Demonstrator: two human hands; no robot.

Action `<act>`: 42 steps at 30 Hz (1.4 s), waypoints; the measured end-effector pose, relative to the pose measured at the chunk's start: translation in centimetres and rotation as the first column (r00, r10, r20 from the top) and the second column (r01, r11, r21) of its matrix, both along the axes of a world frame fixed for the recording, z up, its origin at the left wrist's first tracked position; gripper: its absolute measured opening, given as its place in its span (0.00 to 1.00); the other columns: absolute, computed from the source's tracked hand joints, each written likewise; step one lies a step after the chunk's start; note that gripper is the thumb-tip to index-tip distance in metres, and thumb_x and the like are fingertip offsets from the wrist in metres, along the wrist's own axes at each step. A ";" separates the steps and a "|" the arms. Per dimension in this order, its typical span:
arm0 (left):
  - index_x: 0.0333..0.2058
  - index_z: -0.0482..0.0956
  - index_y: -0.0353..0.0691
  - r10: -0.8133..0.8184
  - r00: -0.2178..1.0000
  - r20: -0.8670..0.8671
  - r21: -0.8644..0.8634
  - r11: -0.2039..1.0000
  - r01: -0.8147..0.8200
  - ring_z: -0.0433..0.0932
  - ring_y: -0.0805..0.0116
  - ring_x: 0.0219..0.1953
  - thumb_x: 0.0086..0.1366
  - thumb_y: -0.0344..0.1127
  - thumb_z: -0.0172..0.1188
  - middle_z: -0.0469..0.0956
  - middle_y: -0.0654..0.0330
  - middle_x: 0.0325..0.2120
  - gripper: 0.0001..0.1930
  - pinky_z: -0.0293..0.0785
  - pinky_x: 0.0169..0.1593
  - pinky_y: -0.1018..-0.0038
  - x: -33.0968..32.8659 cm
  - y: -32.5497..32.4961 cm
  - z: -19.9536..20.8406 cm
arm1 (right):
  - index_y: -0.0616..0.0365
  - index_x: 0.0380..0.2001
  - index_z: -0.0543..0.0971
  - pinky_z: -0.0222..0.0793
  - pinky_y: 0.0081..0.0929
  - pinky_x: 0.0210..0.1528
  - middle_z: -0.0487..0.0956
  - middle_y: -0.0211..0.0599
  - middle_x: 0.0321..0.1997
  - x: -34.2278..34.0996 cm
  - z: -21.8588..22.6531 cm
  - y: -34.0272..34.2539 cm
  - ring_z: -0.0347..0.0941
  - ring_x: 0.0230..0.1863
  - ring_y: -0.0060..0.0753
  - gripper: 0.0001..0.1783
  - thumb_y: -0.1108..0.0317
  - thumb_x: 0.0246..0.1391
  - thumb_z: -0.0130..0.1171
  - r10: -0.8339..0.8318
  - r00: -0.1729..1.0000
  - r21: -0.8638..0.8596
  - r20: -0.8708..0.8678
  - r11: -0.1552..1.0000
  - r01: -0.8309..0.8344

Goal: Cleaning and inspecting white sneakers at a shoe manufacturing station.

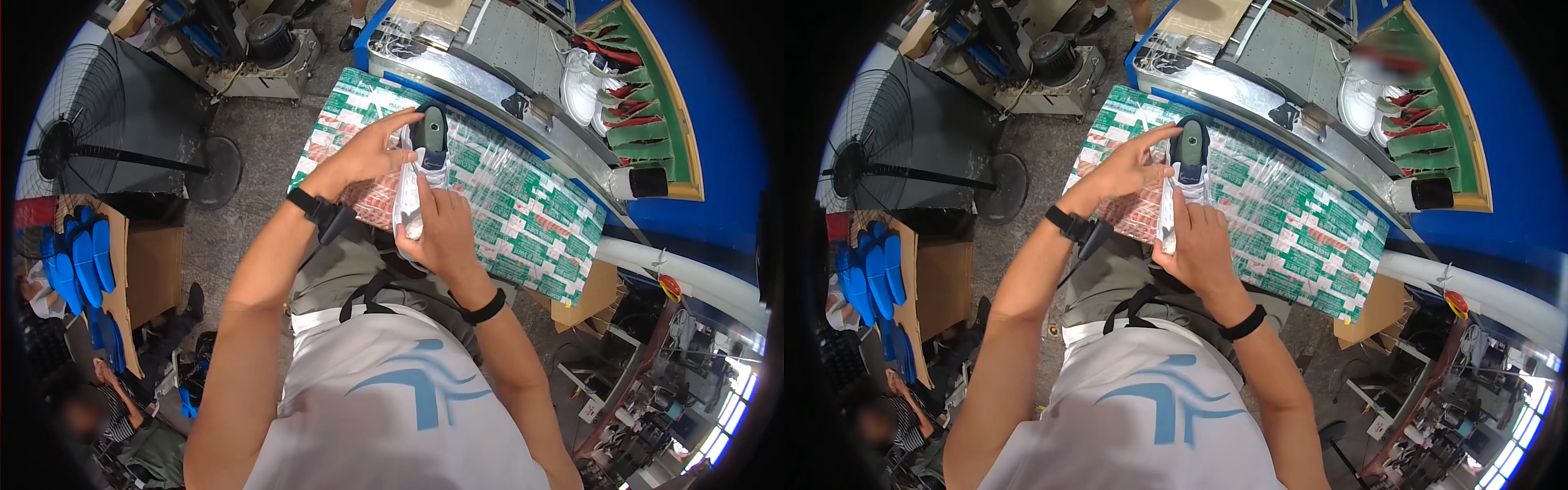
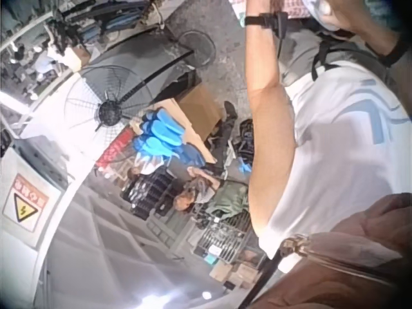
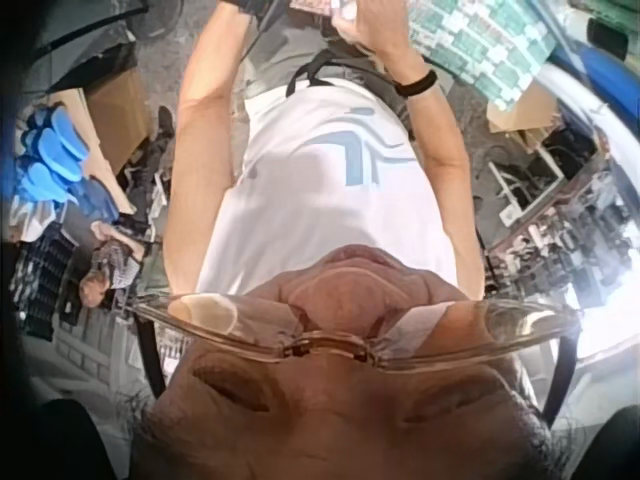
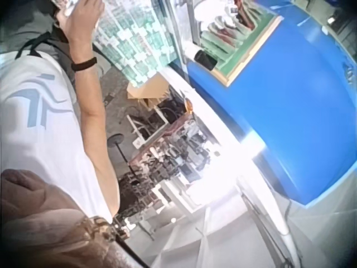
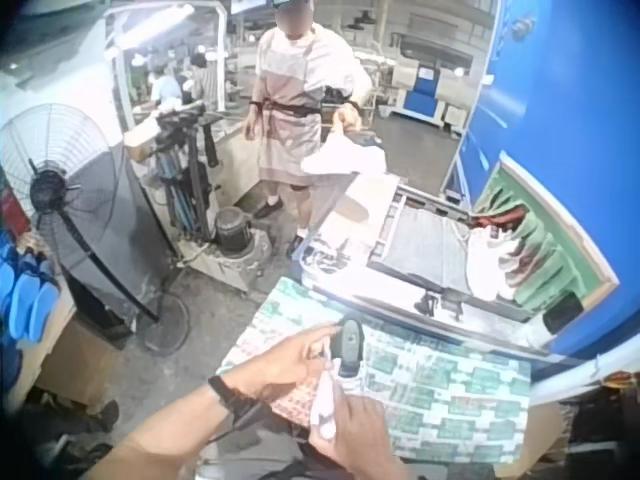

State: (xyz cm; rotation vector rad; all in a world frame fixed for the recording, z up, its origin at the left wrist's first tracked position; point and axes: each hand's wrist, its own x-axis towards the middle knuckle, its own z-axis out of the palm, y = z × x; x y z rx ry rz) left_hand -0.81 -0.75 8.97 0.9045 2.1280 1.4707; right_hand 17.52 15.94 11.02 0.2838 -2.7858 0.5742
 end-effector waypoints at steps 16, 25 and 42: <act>0.65 0.87 0.51 -0.189 0.969 -0.159 -0.089 0.980 0.176 0.70 0.46 0.78 0.64 0.36 0.79 0.66 0.50 0.80 0.29 0.73 0.76 0.55 -4.1 1.8 2.4 | 0.74 0.66 0.77 0.78 0.53 0.50 0.83 0.55 0.43 -0.6 4.1 2.5 0.82 0.43 0.59 0.45 0.53 0.52 0.75 0.065 0.943 -0.378 0.326 0.924 0.067; 0.68 0.84 0.53 -0.230 0.971 -0.059 -0.181 0.959 0.216 0.63 0.45 0.82 0.65 0.39 0.79 0.61 0.48 0.83 0.32 0.66 0.80 0.53 -4.1 1.7 3.1 | 0.72 0.65 0.79 0.79 0.49 0.52 0.82 0.52 0.44 3.4 2.5 -5.7 0.81 0.47 0.57 0.43 0.55 0.49 0.76 0.273 0.919 -0.409 0.284 0.902 -0.141; 0.59 0.87 0.49 -0.057 0.984 -0.170 -0.125 0.991 0.035 0.73 0.39 0.74 0.61 0.47 0.81 0.62 0.43 0.77 0.28 0.76 0.71 0.54 -2.1 4.1 1.2 | 0.73 0.72 0.73 0.74 0.50 0.51 0.79 0.51 0.45 8.6 6.9 4.1 0.78 0.45 0.57 0.49 0.61 0.49 0.76 0.003 0.940 -0.159 0.341 0.986 0.054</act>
